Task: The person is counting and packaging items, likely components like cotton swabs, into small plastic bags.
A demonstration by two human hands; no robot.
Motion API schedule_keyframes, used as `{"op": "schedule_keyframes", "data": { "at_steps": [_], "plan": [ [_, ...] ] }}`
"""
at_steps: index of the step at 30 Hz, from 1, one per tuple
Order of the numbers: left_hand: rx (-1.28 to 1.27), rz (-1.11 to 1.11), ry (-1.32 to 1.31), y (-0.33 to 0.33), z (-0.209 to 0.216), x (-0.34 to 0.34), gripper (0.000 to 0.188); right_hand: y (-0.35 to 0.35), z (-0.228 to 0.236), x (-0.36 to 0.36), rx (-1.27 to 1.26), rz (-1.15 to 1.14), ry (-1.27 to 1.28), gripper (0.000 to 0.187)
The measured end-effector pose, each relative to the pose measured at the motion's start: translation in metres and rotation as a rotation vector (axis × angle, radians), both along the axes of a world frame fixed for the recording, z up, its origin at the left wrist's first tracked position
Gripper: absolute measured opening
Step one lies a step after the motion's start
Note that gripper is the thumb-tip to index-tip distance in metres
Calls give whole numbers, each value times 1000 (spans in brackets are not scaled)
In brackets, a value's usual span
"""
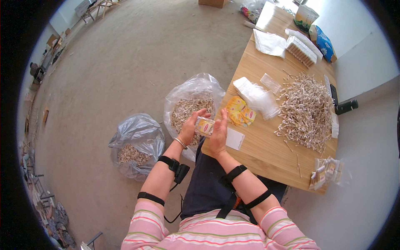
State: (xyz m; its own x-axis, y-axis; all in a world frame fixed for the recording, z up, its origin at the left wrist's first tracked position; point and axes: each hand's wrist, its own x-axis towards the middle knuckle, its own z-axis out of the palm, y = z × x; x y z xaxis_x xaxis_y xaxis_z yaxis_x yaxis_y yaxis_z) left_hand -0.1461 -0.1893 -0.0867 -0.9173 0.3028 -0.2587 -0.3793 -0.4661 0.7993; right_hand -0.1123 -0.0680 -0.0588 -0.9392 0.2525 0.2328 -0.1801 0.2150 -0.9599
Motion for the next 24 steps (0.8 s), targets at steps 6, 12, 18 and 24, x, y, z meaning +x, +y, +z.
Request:
{"op": "schedule_keyframes", "data": {
  "at_steps": [6,12,18,24],
  "plan": [
    [-78,23,15,-5,0,2,53,6,4,2,-11,-14,-9,61],
    [-95,41,85,0,-10,4,54,10,2,6,-3,-35,12,50],
    [-124,-20,78,-4,-10,2,52,19,3,5,7,-70,42,40],
    [-275,48,110,-7,-6,3,42,39,12,26,53,-67,-211,20]
  ]
}}
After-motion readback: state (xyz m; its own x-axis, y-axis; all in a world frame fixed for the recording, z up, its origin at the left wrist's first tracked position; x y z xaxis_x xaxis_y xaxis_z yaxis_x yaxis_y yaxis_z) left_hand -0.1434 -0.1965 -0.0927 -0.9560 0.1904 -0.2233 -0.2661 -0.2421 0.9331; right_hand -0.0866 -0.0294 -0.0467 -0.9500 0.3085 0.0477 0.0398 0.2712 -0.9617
